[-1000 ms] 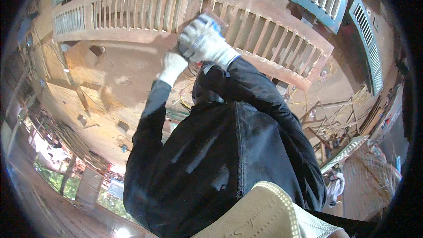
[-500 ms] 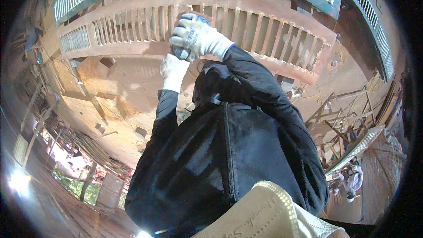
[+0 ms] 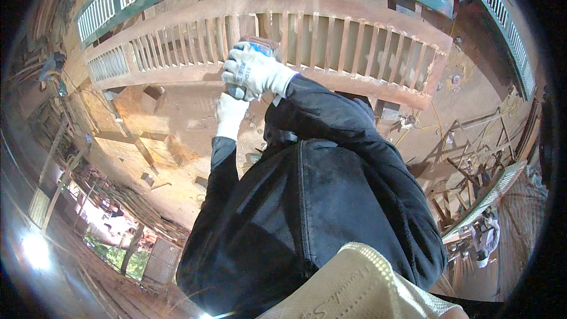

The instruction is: The person uses a handheld electric sander to smooth the surface of a curved wooden slatted panel. They move the sander along the wood, repositioning the panel to reach different areas. The person then uses a power drill with a sanding attachment to continue smoothing the wood.

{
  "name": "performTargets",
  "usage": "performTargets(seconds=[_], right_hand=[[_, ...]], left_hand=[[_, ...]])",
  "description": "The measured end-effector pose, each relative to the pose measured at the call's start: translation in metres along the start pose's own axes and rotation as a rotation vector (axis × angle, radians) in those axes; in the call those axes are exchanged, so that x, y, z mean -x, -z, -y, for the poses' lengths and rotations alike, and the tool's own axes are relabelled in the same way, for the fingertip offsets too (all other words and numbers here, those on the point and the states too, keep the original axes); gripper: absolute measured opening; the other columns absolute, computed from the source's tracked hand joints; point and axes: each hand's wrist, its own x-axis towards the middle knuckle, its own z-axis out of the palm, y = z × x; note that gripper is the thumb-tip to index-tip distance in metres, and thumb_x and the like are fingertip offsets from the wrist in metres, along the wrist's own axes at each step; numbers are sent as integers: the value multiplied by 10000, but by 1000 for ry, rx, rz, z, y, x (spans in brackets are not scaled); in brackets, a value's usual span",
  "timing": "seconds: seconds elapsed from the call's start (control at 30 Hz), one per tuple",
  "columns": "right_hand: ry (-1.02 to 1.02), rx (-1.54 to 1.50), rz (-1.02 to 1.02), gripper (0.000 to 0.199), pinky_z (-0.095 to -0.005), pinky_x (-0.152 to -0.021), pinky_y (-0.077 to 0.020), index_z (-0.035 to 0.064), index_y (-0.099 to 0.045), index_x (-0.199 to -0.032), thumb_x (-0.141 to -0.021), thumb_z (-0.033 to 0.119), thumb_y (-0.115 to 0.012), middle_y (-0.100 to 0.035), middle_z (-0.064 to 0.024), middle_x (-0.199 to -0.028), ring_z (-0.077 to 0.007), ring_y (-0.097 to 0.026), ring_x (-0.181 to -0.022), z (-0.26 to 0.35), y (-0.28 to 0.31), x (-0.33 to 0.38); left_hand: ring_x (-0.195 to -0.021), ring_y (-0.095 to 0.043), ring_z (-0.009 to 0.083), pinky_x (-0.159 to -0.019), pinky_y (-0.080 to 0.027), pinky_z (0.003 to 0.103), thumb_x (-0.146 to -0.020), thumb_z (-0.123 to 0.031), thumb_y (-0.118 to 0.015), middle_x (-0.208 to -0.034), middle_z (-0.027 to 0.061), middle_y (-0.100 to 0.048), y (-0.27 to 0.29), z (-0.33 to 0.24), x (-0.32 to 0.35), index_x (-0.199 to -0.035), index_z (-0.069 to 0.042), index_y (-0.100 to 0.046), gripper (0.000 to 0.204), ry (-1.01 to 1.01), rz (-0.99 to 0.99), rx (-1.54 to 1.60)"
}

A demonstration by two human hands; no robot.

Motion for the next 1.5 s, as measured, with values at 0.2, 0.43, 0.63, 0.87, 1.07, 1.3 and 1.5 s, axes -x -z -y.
performTargets(seconds=[0.2,0.43,0.63,0.87,1.07,1.3,1.5], right_hand=[[-111,57,177,476,-468,-941,-382,255,-635,-928,-494,375,-789,-587,5,-981,-234,-541,-1006,-15,18,-18],[-163,331,473,735,-407,-818,-468,150,-655,-1023,-468,606,-809,-634,-60,-1007,-268,-599,-1005,-62,119,-89],[-409,353,-71,696,-436,-857,-471,147,-636,-999,-487,578,-828,-629,-87,-1018,-292,-597,-1001,-94,117,-48],[-581,665,-201,723,-470,-906,-459,142,-606,-1187,-551,387,-847,-626,-99,-1155,-327,-567,-1102,-94,137,98],[-870,627,-21,846,-434,-976,-446,96,-538,-1264,-560,436,-862,-589,-143,-1228,-323,-548,-1155,-75,200,209],[-880,563,255,789,-405,-906,-485,83,-566,-1167,-539,457,-862,-617,-146,-1126,-319,-602,-1048,-92,232,211],[-615,365,35,649,-428,-866,-500,66,-584,-1104,-586,363,-837,-640,-162,-1055,-349,-615,-1003,-100,191,106]], left_hand=[[-926,-670,381,-786,-526,478,-722,-435,-740,-928,273,-673,3,-22,-28,-896,-21,-710,450,-77,-16,6],[-1023,-641,378,-893,-507,461,-828,-216,-520,-1078,243,-660,37,-64,-143,-990,-28,-710,313,-256,-6,-268],[-1002,-646,376,-879,-503,472,-795,-174,-541,-1032,239,-670,77,-141,-163,-999,-9,-694,303,-554,-221,-141],[-931,-689,302,-781,-546,444,-835,-227,-550,-968,142,-713,14,-241,-79,-980,-93,-716,258,-1002,-294,-120],[-810,-701,305,-705,-550,440,-790,-207,-580,-859,159,-711,-59,-347,-17,-870,-64,-720,216,-1287,-146,-81],[-813,-681,273,-744,-522,416,-830,-199,-551,-855,109,-699,-85,-363,-21,-887,-110,-671,159,-1437,-212,42],[-968,-665,309,-840,-519,446,-837,-169,-571,-1047,139,-685,38,-276,-74,-1222,-149,-582,386,-1235,-123,-224]])
